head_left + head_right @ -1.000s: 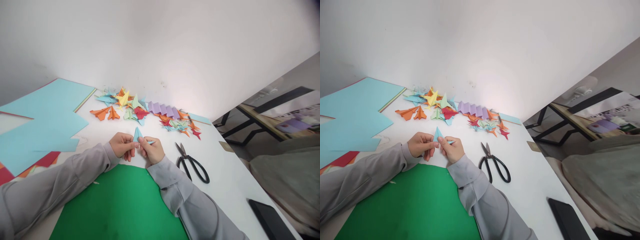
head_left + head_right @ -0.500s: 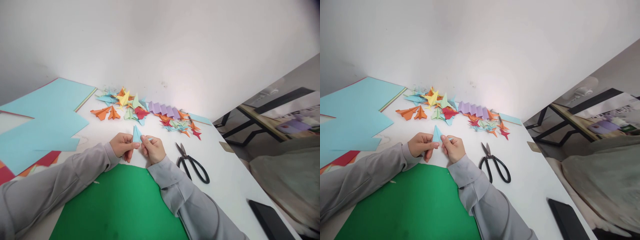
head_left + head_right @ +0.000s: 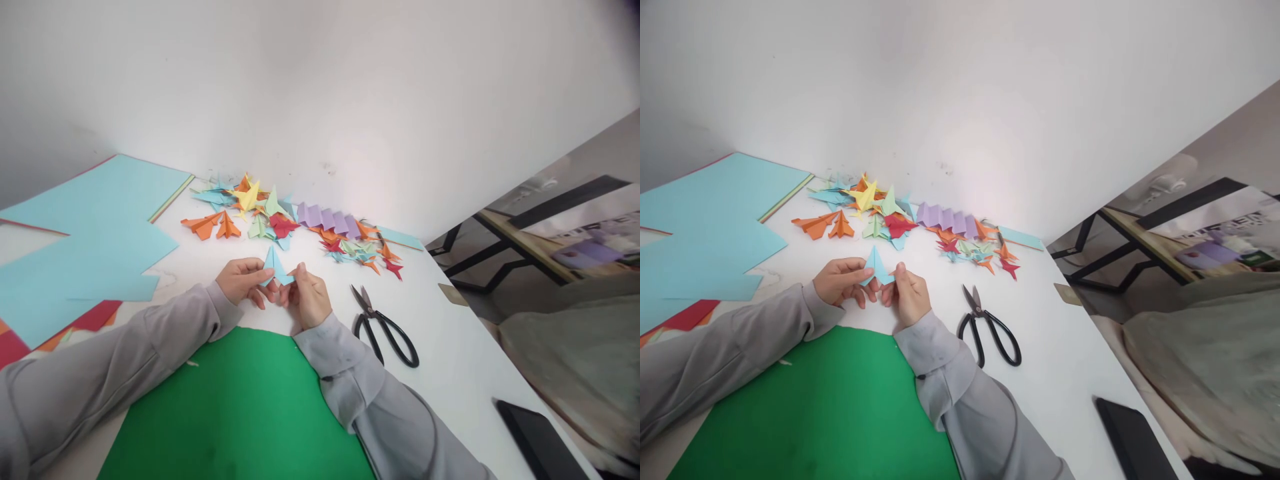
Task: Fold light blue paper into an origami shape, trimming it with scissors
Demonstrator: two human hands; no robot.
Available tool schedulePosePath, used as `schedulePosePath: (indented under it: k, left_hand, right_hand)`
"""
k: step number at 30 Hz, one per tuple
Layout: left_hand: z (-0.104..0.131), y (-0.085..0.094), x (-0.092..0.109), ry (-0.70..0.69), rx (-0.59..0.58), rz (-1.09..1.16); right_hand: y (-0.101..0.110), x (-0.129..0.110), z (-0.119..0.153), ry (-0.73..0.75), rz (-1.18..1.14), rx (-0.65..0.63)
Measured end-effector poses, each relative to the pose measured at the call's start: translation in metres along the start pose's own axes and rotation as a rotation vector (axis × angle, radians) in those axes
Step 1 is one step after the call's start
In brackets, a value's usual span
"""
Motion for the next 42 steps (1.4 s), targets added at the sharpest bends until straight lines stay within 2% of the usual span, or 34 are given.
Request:
schedulePosePath:
  k: [8, 16, 22, 27, 33, 39, 42]
  left_hand:
    - [-0.002, 0.007, -0.001, -0.111, 0.140, 0.049]
    - [-0.001, 0.009, 0.000, -0.137, 0.157, 0.059]
    - [-0.002, 0.005, -0.001, -0.103, 0.098, 0.032]
    - [-0.004, 0.006, -0.002, -0.150, 0.152, 0.023]
    - [-0.005, 0.012, -0.006, -0.150, 0.203, -0.047]
    - [-0.007, 0.014, -0.008, -0.072, 0.167, 0.126]
    - [-0.007, 0.011, -0.007, -0.025, 0.135, 0.178]
  right_hand:
    - [0.000, -0.008, 0.004, 0.165, 0.102, 0.021]
    - [0.002, -0.012, 0.011, 0.353, 0.317, 0.112]
    - [-0.001, -0.015, 0.013, 0.428, 0.365, 0.016]
    - [-0.003, -0.024, 0.016, 0.518, 0.414, -0.042]
    - [-0.003, -0.023, 0.014, 0.447, 0.375, 0.005]
    - [0.002, -0.013, 0.007, 0.284, 0.209, 0.057]
    - [0.001, -0.011, 0.006, 0.237, 0.160, 0.034]
Point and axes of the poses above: each hand's wrist, its own z-axis away from the middle knuckle, its own y-axis out of the back of the hand, x = y × z, the point moved 4 cm from there along -z, towards the middle knuckle, and after that the axes turned 1 degree about -y, right-handed, at the moved point
